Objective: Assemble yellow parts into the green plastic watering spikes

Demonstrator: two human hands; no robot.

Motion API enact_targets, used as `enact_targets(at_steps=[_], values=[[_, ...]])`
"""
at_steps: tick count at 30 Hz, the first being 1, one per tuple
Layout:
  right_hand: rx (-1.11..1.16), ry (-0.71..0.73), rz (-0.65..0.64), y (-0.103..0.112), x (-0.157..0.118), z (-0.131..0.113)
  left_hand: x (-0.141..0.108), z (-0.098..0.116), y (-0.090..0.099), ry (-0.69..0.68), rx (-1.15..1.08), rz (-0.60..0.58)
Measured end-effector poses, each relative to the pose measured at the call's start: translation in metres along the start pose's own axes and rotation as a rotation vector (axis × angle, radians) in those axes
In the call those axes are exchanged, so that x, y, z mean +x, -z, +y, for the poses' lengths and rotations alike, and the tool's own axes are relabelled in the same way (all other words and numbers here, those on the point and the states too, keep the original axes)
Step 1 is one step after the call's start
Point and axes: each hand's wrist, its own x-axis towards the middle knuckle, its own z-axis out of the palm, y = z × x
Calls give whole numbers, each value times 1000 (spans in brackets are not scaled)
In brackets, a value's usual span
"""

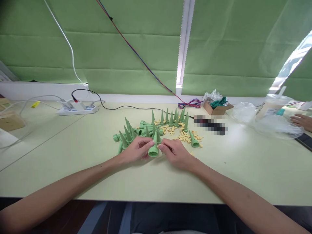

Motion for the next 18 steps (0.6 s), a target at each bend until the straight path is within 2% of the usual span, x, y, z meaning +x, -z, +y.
enact_targets(at_steps=[8, 18], values=[[-2, -13, -36, 0, 1, 1, -2, -4, 1, -77, 60, 22], [-24, -58, -46, -3, 0, 5, 1, -5, 0, -352, 324, 196]])
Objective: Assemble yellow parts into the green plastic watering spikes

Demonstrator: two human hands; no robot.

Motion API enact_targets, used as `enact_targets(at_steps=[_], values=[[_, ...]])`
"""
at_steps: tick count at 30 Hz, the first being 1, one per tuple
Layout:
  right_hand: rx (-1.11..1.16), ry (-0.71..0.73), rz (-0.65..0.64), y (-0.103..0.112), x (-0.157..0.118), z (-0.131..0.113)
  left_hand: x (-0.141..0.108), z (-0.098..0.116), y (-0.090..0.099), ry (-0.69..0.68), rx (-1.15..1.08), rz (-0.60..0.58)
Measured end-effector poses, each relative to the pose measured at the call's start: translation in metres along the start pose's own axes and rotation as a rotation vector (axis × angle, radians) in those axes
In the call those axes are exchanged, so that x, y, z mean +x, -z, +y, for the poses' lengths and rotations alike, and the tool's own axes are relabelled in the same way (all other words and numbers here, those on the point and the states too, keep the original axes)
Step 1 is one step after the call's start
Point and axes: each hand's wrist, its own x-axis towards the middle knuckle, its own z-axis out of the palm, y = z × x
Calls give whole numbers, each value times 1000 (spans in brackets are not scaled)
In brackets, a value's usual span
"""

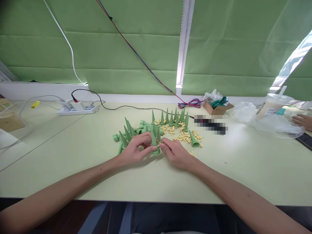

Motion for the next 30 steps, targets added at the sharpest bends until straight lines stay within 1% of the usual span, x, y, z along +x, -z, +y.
enact_targets(at_steps=[3, 7, 9, 11, 16, 19, 22, 25, 27, 30], values=[[11, -17, 0, 0, 1, 0, -1, -3, -1, -102, 37, 19], [32, -39, -1, 1, 1, -3, -5, -8, -1, -263, 142, -19], [39, -43, -3, 2, 1, -5, -6, -9, -1, -302, 186, -40], [37, -46, 2, 2, 2, -6, -7, -10, -1, -303, 205, -43], [35, -68, 46, 1, 4, -6, -6, -8, -2, -238, 188, -28], [61, -82, 100, 0, 4, -6, -4, -7, -3, -184, 158, 17], [112, -92, 178, -1, 2, -6, -2, -4, -3, -113, 102, 77], [173, -97, 248, -2, 1, -4, 0, 0, -2, -4, 39, 110], [202, -94, 273, -2, 1, -2, 1, 2, -1, 97, -27, 73], [170, -77, 267, -2, 0, 0, 2, 3, 0, 249, -181, -59]])
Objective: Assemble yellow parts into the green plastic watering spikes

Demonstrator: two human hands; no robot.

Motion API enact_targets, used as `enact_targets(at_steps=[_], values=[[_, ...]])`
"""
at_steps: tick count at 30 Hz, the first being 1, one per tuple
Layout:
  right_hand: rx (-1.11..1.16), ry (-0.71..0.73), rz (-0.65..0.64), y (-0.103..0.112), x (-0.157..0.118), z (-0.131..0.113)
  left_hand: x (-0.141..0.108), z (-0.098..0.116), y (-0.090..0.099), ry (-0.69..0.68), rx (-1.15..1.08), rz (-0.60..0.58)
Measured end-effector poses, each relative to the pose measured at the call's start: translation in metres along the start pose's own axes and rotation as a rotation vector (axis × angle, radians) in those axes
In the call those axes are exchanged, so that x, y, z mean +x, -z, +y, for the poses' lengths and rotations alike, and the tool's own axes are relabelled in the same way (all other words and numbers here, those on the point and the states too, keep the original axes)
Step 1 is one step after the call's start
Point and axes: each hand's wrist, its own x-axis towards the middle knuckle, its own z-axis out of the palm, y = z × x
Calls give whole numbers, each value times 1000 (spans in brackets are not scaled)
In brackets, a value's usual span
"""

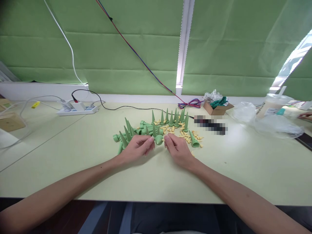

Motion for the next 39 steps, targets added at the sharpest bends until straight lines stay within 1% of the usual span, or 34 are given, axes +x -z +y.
enact_targets(at_steps=[2, 5, 10, 16, 19, 23, 26, 31, 34, 39], values=[[-55, 26, -27, 1, 0, -1, 0, -1, 0, 79, -84, -77], [-104, 61, -86, 1, 0, -3, 0, -1, 0, 145, -138, -129], [-113, 62, -148, 1, 1, -4, 0, -1, 2, 161, -129, -118], [-95, 65, -169, 1, 1, 0, -1, -5, 3, 141, -94, -120], [-82, 56, -179, 1, 0, 0, 0, -5, 2, 82, -21, -91], [-78, 60, -174, 1, 0, -4, 1, -3, 1, -88, 109, -10], [-70, 59, -165, 1, 0, -6, 0, -3, 0, -208, 161, 51], [-79, 50, -133, 1, -2, -8, -3, -4, -2, -343, 207, 58], [-70, 58, -108, 0, -2, -8, -4, -4, -4, -365, 242, 64], [-85, 69, -37, 0, -1, -11, -4, -2, -4, -265, 244, 93]])
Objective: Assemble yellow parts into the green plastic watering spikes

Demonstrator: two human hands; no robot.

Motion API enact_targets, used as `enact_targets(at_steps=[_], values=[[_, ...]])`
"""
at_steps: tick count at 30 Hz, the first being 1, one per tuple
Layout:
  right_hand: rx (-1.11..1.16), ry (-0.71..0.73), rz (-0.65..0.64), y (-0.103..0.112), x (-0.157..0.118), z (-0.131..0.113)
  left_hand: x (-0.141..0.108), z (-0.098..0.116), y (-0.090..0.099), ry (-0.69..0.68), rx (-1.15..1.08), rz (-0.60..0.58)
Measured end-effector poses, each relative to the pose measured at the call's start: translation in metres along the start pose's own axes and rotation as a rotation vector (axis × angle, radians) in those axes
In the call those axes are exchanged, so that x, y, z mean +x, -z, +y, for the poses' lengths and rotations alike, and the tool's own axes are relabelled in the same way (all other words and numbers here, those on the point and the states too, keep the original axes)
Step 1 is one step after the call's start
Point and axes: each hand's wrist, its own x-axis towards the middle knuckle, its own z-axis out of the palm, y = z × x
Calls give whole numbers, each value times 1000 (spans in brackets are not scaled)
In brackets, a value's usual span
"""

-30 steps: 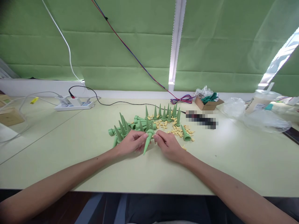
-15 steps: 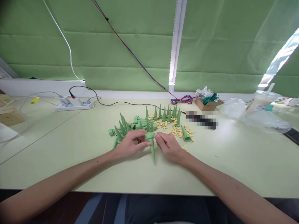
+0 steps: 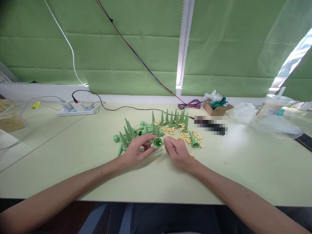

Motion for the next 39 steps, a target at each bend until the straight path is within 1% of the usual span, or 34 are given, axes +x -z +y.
enact_targets(at_steps=[2, 4, 8, 10, 16, 23, 29, 33, 39], values=[[-9, -1, 31, 1, 1, 0, 1, 1, 1, 41, -19, 0], [-13, 2, 50, 1, 1, 0, 2, 1, 2, 95, -57, -24], [-24, 12, 37, 1, 1, 3, 2, 1, 1, 248, -276, -122], [-27, 21, 32, 1, 0, 5, 1, 1, 1, 303, -369, -159], [-27, 49, 31, 0, -1, 7, 1, 6, 1, 413, -457, -209], [-32, 100, 41, 1, -1, 4, 2, 7, 1, 442, -485, -265], [-57, 121, 12, 0, -1, 3, 0, 6, 1, 440, -460, -296], [-52, 141, 1, 0, -1, 5, 1, 8, 3, 422, -424, -285], [-26, 136, -32, 1, -2, 6, 2, 7, 5, 356, -346, -250]])
